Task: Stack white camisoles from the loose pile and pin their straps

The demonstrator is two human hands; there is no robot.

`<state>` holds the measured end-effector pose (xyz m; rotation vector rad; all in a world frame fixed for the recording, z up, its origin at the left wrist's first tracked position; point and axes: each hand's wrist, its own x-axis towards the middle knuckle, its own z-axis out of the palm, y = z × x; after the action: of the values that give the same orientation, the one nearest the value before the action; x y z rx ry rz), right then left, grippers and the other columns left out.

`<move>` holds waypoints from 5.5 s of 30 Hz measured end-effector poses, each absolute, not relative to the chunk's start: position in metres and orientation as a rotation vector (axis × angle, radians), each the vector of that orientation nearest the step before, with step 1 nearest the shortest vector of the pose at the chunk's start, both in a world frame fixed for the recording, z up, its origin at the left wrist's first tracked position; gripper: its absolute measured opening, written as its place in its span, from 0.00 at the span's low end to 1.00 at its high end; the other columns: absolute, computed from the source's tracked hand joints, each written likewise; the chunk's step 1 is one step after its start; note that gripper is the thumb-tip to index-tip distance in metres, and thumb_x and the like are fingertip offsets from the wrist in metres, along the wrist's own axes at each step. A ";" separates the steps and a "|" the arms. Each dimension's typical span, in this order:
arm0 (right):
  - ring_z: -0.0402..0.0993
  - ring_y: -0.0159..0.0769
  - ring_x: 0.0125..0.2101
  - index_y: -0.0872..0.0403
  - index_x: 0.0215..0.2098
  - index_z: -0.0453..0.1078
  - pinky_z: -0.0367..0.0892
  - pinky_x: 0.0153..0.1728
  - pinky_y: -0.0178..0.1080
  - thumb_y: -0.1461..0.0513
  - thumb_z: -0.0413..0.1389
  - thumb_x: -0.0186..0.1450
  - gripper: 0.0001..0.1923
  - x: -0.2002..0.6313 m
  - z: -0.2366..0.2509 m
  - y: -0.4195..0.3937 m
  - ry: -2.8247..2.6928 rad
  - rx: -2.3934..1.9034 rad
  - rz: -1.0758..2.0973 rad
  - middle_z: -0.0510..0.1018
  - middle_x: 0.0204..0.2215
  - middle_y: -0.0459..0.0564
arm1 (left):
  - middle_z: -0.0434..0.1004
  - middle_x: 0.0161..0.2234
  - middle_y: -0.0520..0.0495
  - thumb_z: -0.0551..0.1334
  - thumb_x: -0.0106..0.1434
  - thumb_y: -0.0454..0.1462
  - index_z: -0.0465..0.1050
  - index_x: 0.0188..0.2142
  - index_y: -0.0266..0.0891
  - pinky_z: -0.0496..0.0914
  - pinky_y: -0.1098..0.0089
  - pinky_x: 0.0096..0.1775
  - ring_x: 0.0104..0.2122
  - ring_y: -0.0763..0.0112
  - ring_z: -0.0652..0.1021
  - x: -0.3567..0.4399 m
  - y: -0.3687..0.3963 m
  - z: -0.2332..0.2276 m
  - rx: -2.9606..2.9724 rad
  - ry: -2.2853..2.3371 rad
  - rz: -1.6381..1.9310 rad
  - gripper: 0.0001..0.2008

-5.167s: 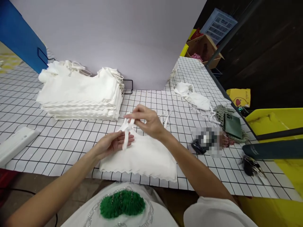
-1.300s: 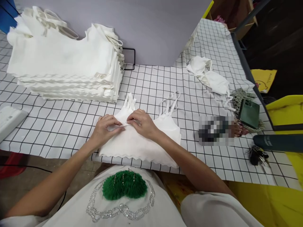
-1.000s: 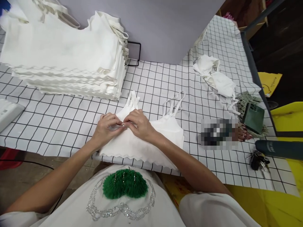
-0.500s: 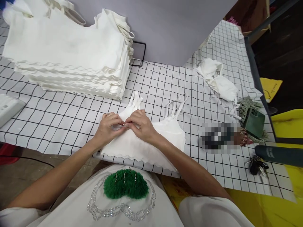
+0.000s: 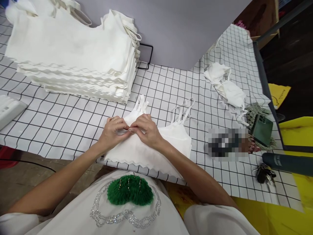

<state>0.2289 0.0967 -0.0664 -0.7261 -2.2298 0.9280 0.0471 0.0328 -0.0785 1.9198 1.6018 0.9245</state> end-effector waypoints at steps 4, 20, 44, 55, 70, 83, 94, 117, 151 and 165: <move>0.69 0.38 0.33 0.51 0.31 0.72 0.62 0.43 0.47 0.61 0.57 0.70 0.08 0.228 -0.066 0.097 -2.247 -0.750 0.935 0.76 0.26 0.47 | 0.77 0.29 0.52 0.65 0.65 0.42 0.75 0.28 0.41 0.61 0.58 0.45 0.35 0.66 0.74 0.047 0.033 -0.077 1.906 1.604 0.906 0.11; 0.68 0.38 0.32 0.51 0.31 0.72 0.63 0.42 0.46 0.61 0.58 0.69 0.08 0.228 -0.068 0.096 -2.235 -0.727 0.902 0.75 0.25 0.46 | 0.77 0.29 0.52 0.68 0.63 0.40 0.75 0.28 0.41 0.60 0.59 0.45 0.35 0.67 0.74 0.047 0.034 -0.078 1.921 1.602 0.909 0.08; 0.66 0.37 0.33 0.54 0.30 0.73 0.58 0.47 0.51 0.65 0.55 0.69 0.09 0.235 -0.034 0.130 -2.827 -0.604 0.939 0.74 0.26 0.47 | 0.78 0.28 0.52 0.67 0.64 0.44 0.78 0.27 0.43 0.60 0.58 0.47 0.34 0.66 0.74 0.044 0.034 -0.073 1.853 1.549 0.877 0.12; 0.67 0.36 0.32 0.52 0.27 0.73 0.62 0.40 0.43 0.58 0.55 0.70 0.15 0.228 -0.002 0.215 -2.652 -0.729 0.969 0.73 0.22 0.45 | 0.82 0.32 0.49 0.63 0.66 0.42 0.76 0.30 0.42 0.64 0.58 0.45 0.36 0.62 0.77 0.036 0.042 -0.065 1.902 1.496 0.772 0.10; 0.71 0.38 0.44 0.54 0.43 0.74 0.65 0.51 0.48 0.64 0.52 0.70 0.09 0.309 -0.019 0.233 -2.051 -1.162 0.530 0.78 0.41 0.52 | 0.75 0.43 0.44 0.63 0.66 0.46 0.76 0.47 0.47 0.71 0.54 0.48 0.47 0.54 0.76 0.025 0.036 -0.064 1.998 1.699 1.080 0.12; 0.64 0.57 0.51 0.56 0.37 0.76 0.50 0.55 0.69 0.61 0.59 0.63 0.07 0.386 -0.049 0.240 -2.019 -1.849 0.427 0.76 0.44 0.61 | 0.80 0.39 0.46 0.63 0.66 0.41 0.78 0.41 0.44 0.72 0.60 0.46 0.42 0.61 0.78 0.094 0.071 -0.016 1.983 1.297 0.995 0.07; 0.71 0.35 0.37 0.52 0.30 0.73 0.68 0.45 0.42 0.64 0.59 0.63 0.03 0.372 -0.009 0.191 -1.948 -1.191 0.556 0.78 0.32 0.47 | 0.77 0.53 0.41 0.66 0.63 0.46 0.76 0.50 0.43 0.68 0.57 0.56 0.53 0.59 0.75 0.122 0.110 0.000 1.559 1.144 1.053 0.18; 0.68 0.37 0.32 0.51 0.34 0.71 0.68 0.49 0.54 0.68 0.55 0.66 0.07 0.382 -0.003 0.067 -2.038 -0.837 0.039 0.75 0.24 0.44 | 0.80 0.34 0.44 0.66 0.63 0.50 0.82 0.36 0.37 0.74 0.63 0.44 0.35 0.67 0.78 0.160 0.020 0.004 1.066 0.881 0.625 0.18; 0.74 0.36 0.35 0.52 0.32 0.76 0.71 0.40 0.42 0.56 0.61 0.65 0.09 0.363 -0.012 0.061 -1.827 -1.101 1.161 0.78 0.30 0.47 | 0.78 0.29 0.46 0.68 0.60 0.48 0.77 0.30 0.37 0.75 0.66 0.33 0.28 0.69 0.77 0.156 0.059 -0.003 1.409 1.073 0.723 0.15; 0.72 0.39 0.37 0.50 0.34 0.75 0.69 0.43 0.46 0.61 0.58 0.67 0.04 0.370 -0.036 0.081 -1.916 -1.100 0.954 0.78 0.30 0.48 | 0.75 0.33 0.48 0.69 0.59 0.38 0.75 0.33 0.42 0.64 0.59 0.42 0.37 0.60 0.72 0.145 0.067 -0.069 2.041 1.344 0.629 0.05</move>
<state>0.3697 0.0813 -0.0362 -1.1003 -1.9156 0.9544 0.1449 0.0673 -0.0687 2.0411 1.3443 0.6289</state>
